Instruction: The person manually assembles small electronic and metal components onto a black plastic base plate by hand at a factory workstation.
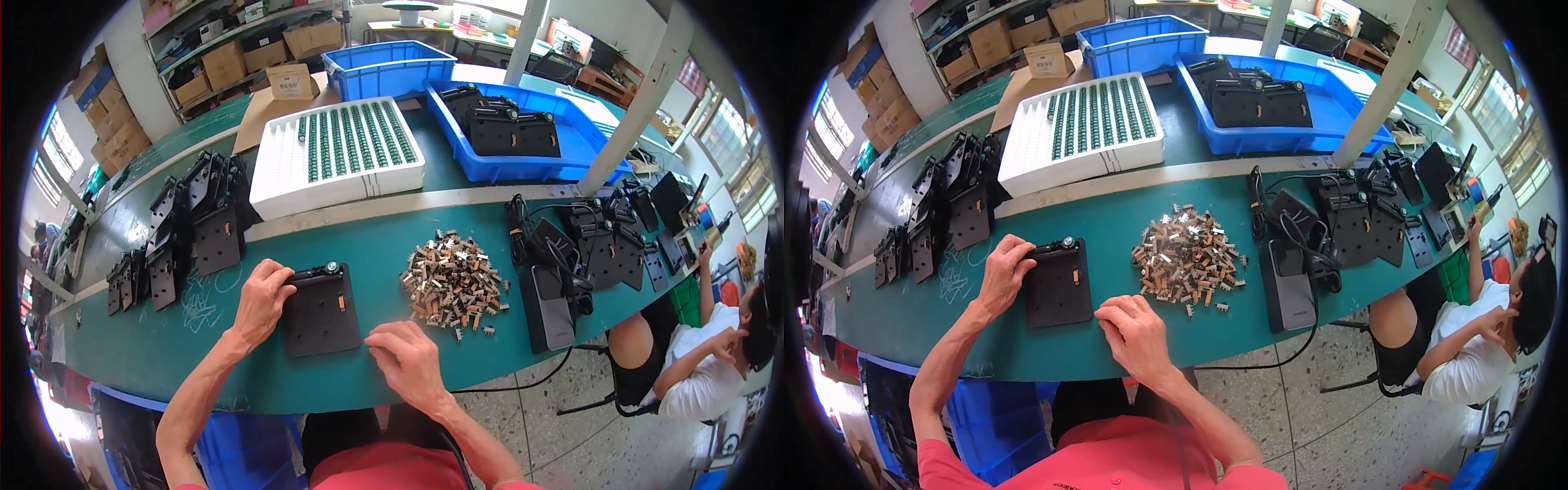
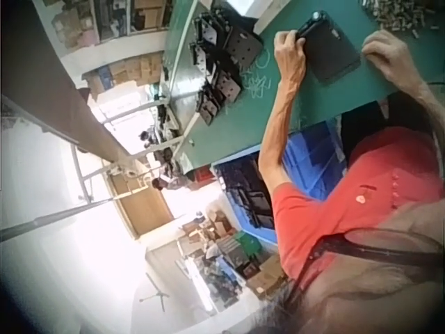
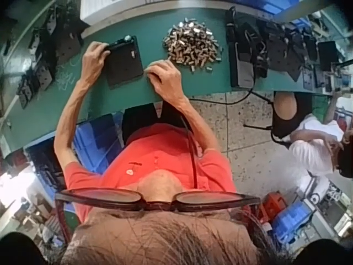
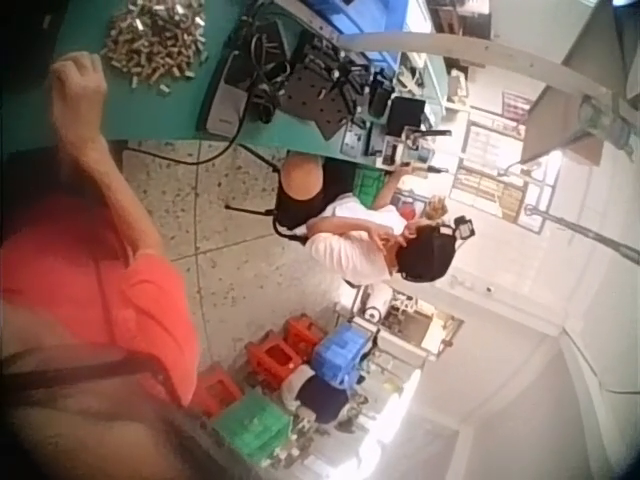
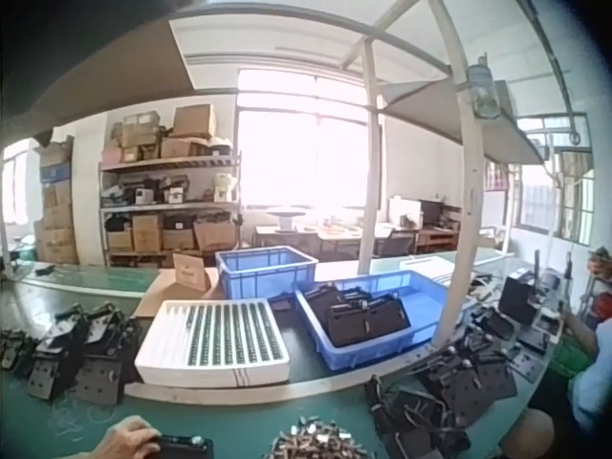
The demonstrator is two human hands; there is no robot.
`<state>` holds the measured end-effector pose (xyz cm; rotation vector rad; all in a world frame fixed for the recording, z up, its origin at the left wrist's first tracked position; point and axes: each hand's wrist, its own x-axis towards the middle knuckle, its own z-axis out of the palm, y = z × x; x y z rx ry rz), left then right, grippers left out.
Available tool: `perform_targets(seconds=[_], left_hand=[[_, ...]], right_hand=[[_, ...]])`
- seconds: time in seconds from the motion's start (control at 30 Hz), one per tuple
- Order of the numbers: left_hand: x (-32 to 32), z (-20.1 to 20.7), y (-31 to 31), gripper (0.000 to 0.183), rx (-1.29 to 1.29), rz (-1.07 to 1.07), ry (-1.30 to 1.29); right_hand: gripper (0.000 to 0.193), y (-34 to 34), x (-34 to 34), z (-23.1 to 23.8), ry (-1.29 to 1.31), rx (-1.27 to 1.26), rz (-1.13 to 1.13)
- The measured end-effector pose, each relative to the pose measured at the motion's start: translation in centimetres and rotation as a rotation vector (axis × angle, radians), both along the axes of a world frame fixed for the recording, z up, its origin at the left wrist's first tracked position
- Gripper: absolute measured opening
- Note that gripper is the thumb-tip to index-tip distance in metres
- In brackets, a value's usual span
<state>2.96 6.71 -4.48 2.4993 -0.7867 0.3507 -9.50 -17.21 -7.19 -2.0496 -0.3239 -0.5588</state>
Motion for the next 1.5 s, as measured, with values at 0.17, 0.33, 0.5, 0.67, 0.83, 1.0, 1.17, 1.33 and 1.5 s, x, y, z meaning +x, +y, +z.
perform_targets(seconds=[0.17,0.33,0.5,0.67,0.83,1.0,1.17,1.33,1.5], left_hand=[[-0.2,0.7,1.9,0.02,0.004,0.087,0.014],[-0.7,1.2,1.9,0.016,-0.008,0.056,-0.012],[-1.3,0.7,4.0,0.02,0.01,0.072,-0.046],[-1.5,1.2,3.1,0.019,-0.009,0.06,-0.036],[-1.7,1.5,2.4,0.019,-0.039,0.068,0.026],[-2.1,2.4,1.7,0.017,-0.064,0.072,0.058],[-2.1,3.4,-0.5,0.018,-0.074,0.01,0.023],[-2.9,6.0,-2.2,0.019,-0.068,0.024,0.025],[-2.7,9.6,-6.0,0.02,-0.092,-0.031,-0.023]], right_hand=[[0.01,0.3,0.3,0.2,-0.008,0.004,0.01],[0.013,0.0,0.3,0.5,-0.008,0.003,-0.002],[0.014,0.6,0.2,0.7,0.042,0.008,0.024],[0.014,0.2,-0.1,0.8,0.042,-0.009,0.002],[0.012,0.2,0.3,0.0,-0.012,-0.001,0.007],[0.012,0.4,0.4,-0.9,-0.047,0.06,0.028],[0.013,-0.2,0.1,-1.1,-0.048,0.077,-0.007],[0.012,-0.5,-0.6,-0.3,-0.017,0.227,0.066],[0.014,-2.6,-2.8,-0.4,-0.028,0.179,-0.009]])
